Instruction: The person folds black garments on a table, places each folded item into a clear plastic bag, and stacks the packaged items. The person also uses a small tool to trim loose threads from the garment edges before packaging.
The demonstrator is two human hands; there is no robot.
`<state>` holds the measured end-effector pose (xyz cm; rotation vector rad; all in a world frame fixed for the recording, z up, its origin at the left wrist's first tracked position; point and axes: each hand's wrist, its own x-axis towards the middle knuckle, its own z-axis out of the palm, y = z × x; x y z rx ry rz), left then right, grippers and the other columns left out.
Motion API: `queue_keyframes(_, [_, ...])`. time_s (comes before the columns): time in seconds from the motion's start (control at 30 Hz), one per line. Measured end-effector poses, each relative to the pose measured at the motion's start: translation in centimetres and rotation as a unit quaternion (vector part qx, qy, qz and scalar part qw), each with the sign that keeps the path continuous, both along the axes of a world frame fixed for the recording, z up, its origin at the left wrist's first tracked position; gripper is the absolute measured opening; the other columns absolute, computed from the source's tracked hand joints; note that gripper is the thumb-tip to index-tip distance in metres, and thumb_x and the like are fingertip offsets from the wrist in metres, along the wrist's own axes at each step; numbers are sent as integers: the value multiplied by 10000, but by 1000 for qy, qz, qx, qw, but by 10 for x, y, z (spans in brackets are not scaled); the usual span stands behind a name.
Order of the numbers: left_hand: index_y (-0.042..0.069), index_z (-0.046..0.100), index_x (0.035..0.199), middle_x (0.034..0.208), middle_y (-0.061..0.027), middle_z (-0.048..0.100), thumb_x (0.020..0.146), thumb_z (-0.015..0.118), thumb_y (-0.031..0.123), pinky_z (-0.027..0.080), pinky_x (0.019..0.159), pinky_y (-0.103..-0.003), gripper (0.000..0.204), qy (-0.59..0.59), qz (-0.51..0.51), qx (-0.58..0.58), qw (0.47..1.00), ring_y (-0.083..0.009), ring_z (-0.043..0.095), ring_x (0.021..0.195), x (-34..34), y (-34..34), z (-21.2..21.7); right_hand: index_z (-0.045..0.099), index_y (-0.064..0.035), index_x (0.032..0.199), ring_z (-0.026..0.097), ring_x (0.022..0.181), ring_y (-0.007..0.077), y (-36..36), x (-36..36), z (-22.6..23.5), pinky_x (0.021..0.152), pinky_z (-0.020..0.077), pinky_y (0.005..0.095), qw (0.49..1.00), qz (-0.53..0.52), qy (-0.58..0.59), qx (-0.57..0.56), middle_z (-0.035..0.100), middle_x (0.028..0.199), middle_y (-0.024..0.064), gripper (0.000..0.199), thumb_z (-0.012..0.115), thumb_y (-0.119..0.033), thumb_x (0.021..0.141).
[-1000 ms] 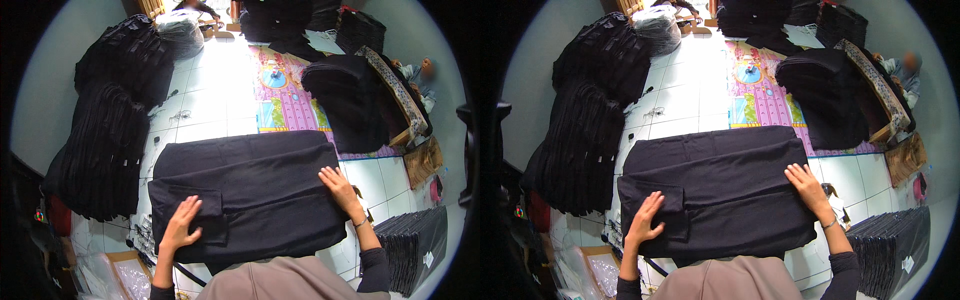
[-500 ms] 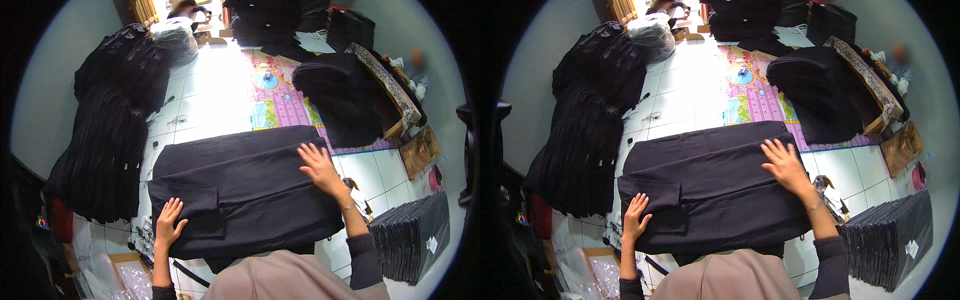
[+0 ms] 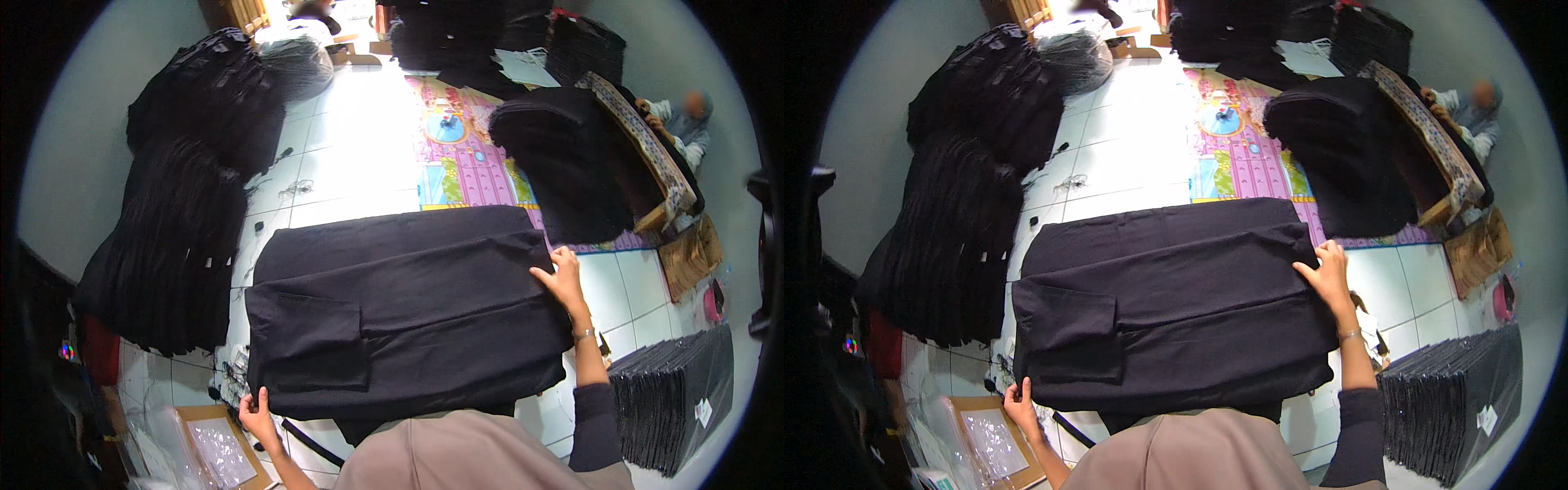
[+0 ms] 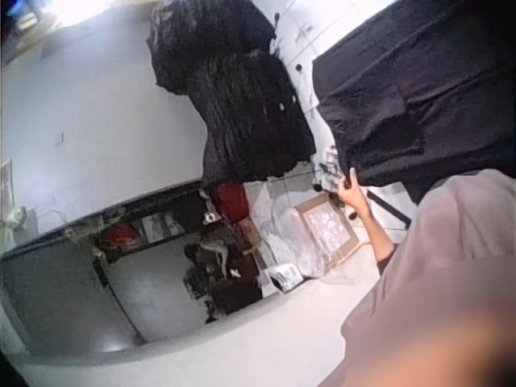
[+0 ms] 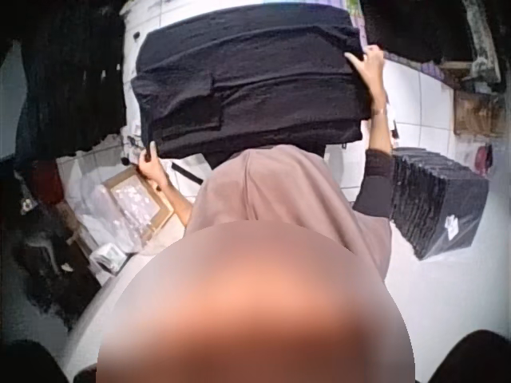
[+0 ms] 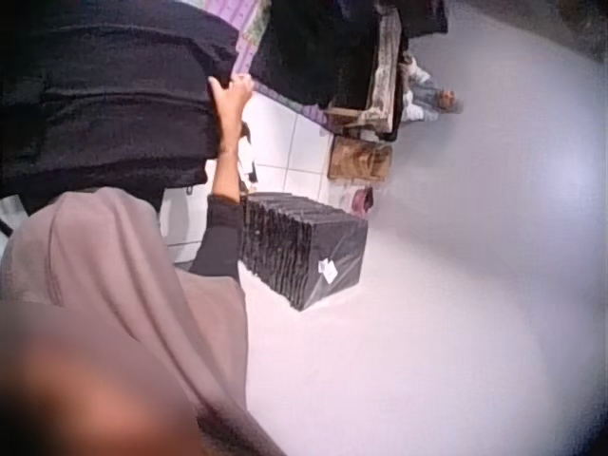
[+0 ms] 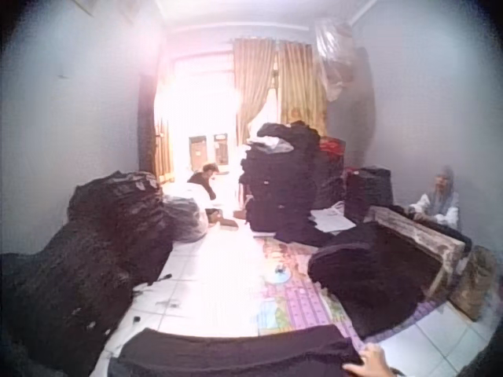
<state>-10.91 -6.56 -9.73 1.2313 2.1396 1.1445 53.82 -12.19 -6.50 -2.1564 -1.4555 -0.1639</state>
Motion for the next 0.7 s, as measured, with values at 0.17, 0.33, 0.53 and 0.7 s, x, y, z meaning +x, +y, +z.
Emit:
queue_keyframes(0.17, [-25, 513, 1028, 1036, -91, 539, 959, 651, 272, 365, 959, -335, 335, -18, 53, 174, 983, -212, 470, 983, 51, 2, 6, 627, 77, 1149, 663, 998, 307, -19, -21, 16, 924, 488, 360, 983, 1, 180, -25, 678, 1121, 194, 453, 750, -234, 843])
queue_keyframes(0.33, [-5, 501, 1077, 1023, -78, 507, 983, 617, 264, 357, 963, -320, 308, -46, -15, 277, 960, -181, 467, 989, 78, 43, 58, 624, -4, 1167, 684, 897, 215, -6, -38, 64, 853, 547, 317, 561, -23, 816, 137, 697, 1080, 87, 341, 672, -156, 866])
queue_keyframes(0.53, [8, 494, 1123, 1097, -104, 513, 966, 615, 397, 317, 1016, -322, 437, -209, 22, 308, 928, -189, 453, 1073, 119, 54, 71, 595, -35, 1223, 607, 1121, 245, -44, -86, 104, 977, 501, 388, 738, 48, 415, 530, 596, 1278, 156, 350, 584, -205, 918])
queue_keyframes(0.7, [28, 508, 1162, 1197, -115, 557, 856, 762, 110, 405, 965, -332, 407, -141, -86, 230, 959, -180, 518, 1095, 162, 14, 38, 591, -40, 1240, 590, 1142, 253, -98, -66, 108, 1010, 466, 393, 825, -7, 377, 420, 585, 1278, 164, 370, 597, -196, 904])
